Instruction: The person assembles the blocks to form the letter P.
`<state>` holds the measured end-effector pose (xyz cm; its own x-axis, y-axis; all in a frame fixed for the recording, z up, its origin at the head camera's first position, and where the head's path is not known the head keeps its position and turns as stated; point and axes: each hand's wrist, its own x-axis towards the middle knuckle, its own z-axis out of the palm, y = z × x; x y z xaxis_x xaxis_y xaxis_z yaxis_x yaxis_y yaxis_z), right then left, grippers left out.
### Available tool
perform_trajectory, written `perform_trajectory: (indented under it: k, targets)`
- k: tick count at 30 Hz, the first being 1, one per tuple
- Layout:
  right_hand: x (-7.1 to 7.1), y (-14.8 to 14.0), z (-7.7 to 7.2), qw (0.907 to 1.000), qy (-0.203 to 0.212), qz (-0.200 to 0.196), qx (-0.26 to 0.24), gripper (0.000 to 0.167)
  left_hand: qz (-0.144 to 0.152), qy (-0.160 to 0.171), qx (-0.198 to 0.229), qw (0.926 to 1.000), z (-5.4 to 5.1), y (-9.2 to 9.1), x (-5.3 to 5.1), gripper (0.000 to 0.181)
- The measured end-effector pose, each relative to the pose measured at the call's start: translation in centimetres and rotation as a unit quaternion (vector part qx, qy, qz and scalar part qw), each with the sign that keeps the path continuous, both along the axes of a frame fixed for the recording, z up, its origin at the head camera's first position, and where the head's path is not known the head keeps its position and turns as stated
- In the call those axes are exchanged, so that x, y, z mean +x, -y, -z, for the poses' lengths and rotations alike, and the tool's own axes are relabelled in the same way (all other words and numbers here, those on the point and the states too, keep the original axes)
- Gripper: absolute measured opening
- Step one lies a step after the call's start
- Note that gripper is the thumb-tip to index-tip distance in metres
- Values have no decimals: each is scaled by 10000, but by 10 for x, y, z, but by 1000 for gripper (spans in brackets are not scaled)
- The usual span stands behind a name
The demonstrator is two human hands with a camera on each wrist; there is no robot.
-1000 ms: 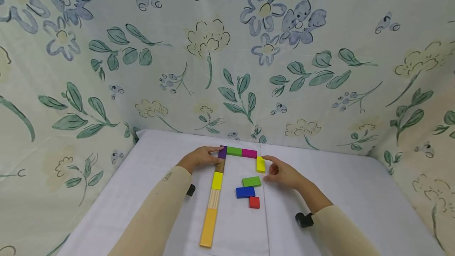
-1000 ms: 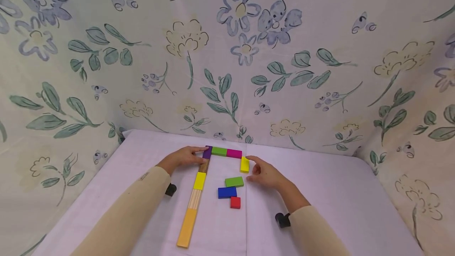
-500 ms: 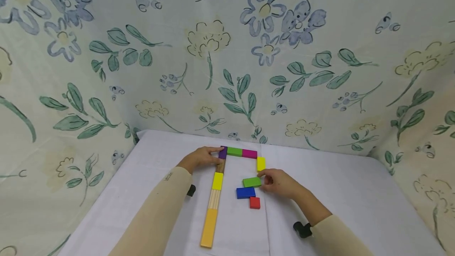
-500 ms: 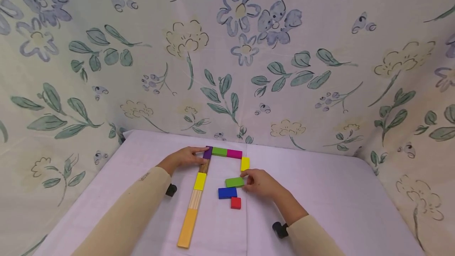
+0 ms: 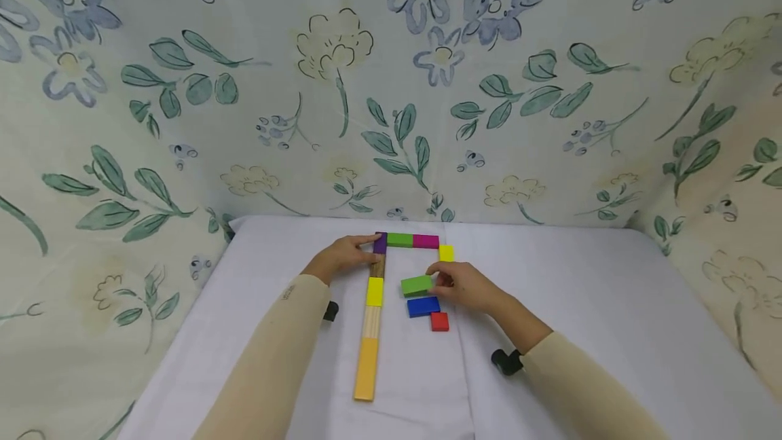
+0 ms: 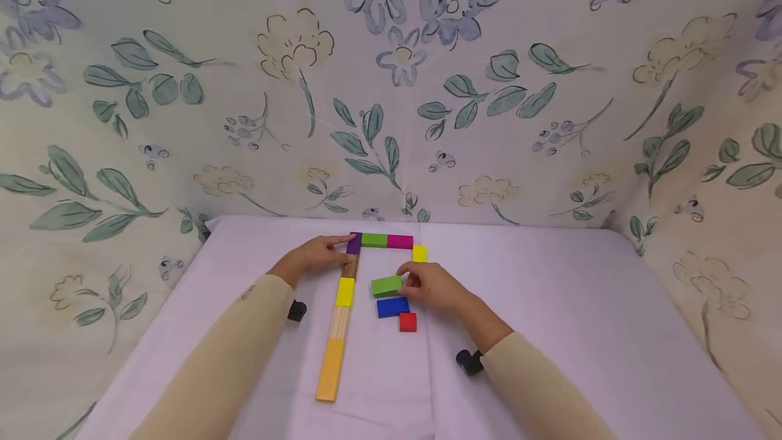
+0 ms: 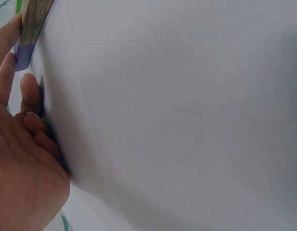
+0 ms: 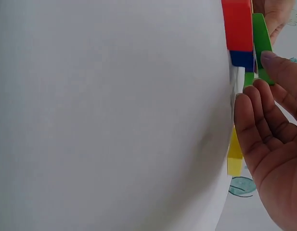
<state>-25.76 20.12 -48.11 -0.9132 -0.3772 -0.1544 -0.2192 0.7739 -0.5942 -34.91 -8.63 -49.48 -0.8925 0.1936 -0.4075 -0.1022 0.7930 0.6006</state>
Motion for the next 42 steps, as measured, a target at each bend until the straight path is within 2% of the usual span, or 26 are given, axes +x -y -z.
perform_trajectory:
  k: [4,7,16,23,25,29,33,37,42]
  targets:
    - [-2,15,4,9998,141,111,-8,32,125,26,84,9999,0,2,-2,65]
    - [0,21,6,9997,80,248,-14,31,171,21,137,9998,-1,1,-3,65]
    - [-4,39,8,9998,75,163,37,33,-4,49,39,10000,0,5,-1,65]
    - [-4,43,8,9994,195,218,168,32,151,-34,65,9999,-1,5,-3,66]
    - [-5,42,9,9993,228,222,178,32,156,11,53,9999,-1,3,-5,66]
    - [-5,42,10,9992,285,230,161,31,-11,117,54,9999,-1,2,-5,64]
    - [-4,45,10,9986,349,368,163,29,51,94,175,9998,0,3,-2,65]
    - [-4,49,11,9987,381,263,202,31,9,74,51,10000,1,7,1,66]
    - [-4,48,9,9983,424,352,183,35,76,-11,41,10000,3,8,-2,65]
